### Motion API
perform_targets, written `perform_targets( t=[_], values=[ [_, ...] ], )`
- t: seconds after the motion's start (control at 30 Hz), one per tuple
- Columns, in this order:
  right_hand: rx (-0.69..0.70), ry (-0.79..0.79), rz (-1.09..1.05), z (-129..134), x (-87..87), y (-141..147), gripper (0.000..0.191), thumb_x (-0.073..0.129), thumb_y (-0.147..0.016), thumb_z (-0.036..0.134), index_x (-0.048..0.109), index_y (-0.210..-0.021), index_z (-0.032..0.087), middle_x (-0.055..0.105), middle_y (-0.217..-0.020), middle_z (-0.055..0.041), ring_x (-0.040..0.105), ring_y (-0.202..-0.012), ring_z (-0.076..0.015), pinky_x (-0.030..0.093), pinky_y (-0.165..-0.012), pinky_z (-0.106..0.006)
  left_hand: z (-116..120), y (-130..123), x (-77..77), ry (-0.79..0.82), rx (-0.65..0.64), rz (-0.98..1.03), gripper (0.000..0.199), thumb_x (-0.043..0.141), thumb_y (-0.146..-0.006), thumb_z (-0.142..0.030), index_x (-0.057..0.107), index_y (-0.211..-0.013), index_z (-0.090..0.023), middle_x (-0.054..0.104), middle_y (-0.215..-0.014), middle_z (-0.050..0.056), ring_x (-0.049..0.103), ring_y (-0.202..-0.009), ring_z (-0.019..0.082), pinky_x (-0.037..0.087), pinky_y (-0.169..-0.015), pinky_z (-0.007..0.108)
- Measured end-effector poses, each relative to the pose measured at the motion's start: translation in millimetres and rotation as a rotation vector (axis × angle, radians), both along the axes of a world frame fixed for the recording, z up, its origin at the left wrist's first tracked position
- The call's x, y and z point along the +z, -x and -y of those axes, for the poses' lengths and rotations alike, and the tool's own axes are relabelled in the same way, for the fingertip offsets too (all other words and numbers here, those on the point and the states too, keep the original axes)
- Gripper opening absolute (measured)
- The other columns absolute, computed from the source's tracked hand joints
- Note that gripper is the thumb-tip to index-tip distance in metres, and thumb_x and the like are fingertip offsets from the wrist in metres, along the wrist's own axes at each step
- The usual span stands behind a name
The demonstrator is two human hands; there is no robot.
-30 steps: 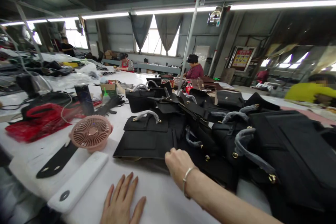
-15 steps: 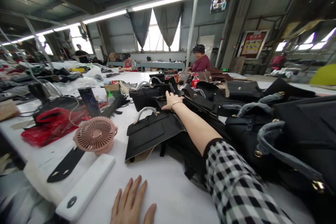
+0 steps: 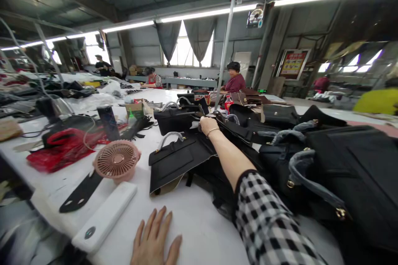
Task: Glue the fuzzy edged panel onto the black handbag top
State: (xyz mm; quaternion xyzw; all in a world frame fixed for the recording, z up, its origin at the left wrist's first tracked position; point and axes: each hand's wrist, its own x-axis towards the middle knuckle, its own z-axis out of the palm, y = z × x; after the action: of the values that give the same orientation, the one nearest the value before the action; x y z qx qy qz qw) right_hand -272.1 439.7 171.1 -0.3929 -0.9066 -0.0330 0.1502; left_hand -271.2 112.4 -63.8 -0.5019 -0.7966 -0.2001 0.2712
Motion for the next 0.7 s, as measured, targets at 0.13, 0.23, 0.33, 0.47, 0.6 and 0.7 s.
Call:
perform_targets(
  t=[0.13, 0.23, 0.33, 0.47, 0.6, 0.7],
  values=[
    [-0.010, -0.059, -0.292, 21.2, 43.4, -59.1, 0.016, 0.056, -0.094, 0.025, 0.062, -0.101, 0.012, 0.064, -0.092, -0.0060, 0.062, -0.087, -0.0204, 0.049, -0.083, -0.040, 5.6, -0.9, 6.8, 0.039, -0.065, 0.106, 0.042, 0.049, -0.089, -0.040, 0.060, -0.127, -0.024, 0.056, -0.136, 0.006, 0.051, -0.124, 0.032, 0.036, -0.102, 0.053],
    [0.006, -0.078, -0.565, 58.9, 82.5, -112.7, 0.012, 0.052, -0.088, 0.019, 0.062, -0.084, 0.014, 0.062, -0.074, -0.0044, 0.060, -0.077, -0.0211, 0.045, -0.076, -0.034, 9.6, -5.8, 28.2, 0.012, -0.100, 0.399, 0.045, 0.048, -0.089, -0.040, 0.060, -0.127, -0.020, 0.055, -0.138, 0.010, 0.044, -0.130, 0.034, 0.026, -0.109, 0.057],
    [0.078, 0.008, -0.834, 109.9, 110.9, -163.2, 0.013, 0.053, -0.081, 0.027, 0.060, -0.075, 0.018, 0.059, -0.064, -0.0012, 0.057, -0.067, -0.0198, 0.043, -0.064, -0.029, 15.5, -15.0, 61.4, -0.112, -0.181, 0.776, 0.052, 0.050, -0.084, -0.042, 0.059, -0.124, -0.010, 0.050, -0.140, 0.018, 0.032, -0.137, 0.034, 0.010, -0.116, 0.055],
    [0.193, 0.263, -1.104, 185.6, 111.8, -219.9, 0.028, 0.050, -0.081, 0.045, 0.062, -0.085, 0.019, 0.062, -0.063, 0.0010, 0.059, -0.060, -0.0180, 0.048, -0.057, -0.028, 37.2, -60.1, 106.5, -0.107, -0.323, 1.082, 0.052, 0.040, -0.088, -0.049, 0.063, -0.110, -0.008, 0.062, -0.121, 0.021, 0.051, -0.122, 0.033, 0.030, -0.108, 0.050],
    [0.190, 0.430, -1.247, 260.3, 89.4, -270.6, 0.028, 0.060, -0.078, 0.046, 0.064, -0.085, 0.019, 0.066, -0.062, -0.0002, 0.065, -0.064, -0.0200, 0.055, -0.062, -0.032, 89.7, -148.0, 134.7, 0.262, -0.690, 1.451, 0.052, 0.041, -0.088, -0.056, 0.070, -0.075, -0.015, 0.070, -0.067, 0.009, 0.067, -0.062, 0.024, 0.052, -0.062, 0.035],
    [0.152, 0.671, -1.442, 313.1, 76.8, -305.0, 0.026, 0.072, -0.073, 0.040, 0.067, -0.086, 0.019, 0.070, -0.069, -0.0003, 0.068, -0.070, -0.0200, 0.057, -0.069, -0.032, 133.0, -206.1, 140.1, 0.550, -1.008, 1.896, 0.035, 0.073, -0.072, -0.051, 0.074, -0.083, -0.018, 0.072, -0.079, 0.006, 0.068, -0.077, 0.021, 0.051, -0.073, 0.029]
  ],
)
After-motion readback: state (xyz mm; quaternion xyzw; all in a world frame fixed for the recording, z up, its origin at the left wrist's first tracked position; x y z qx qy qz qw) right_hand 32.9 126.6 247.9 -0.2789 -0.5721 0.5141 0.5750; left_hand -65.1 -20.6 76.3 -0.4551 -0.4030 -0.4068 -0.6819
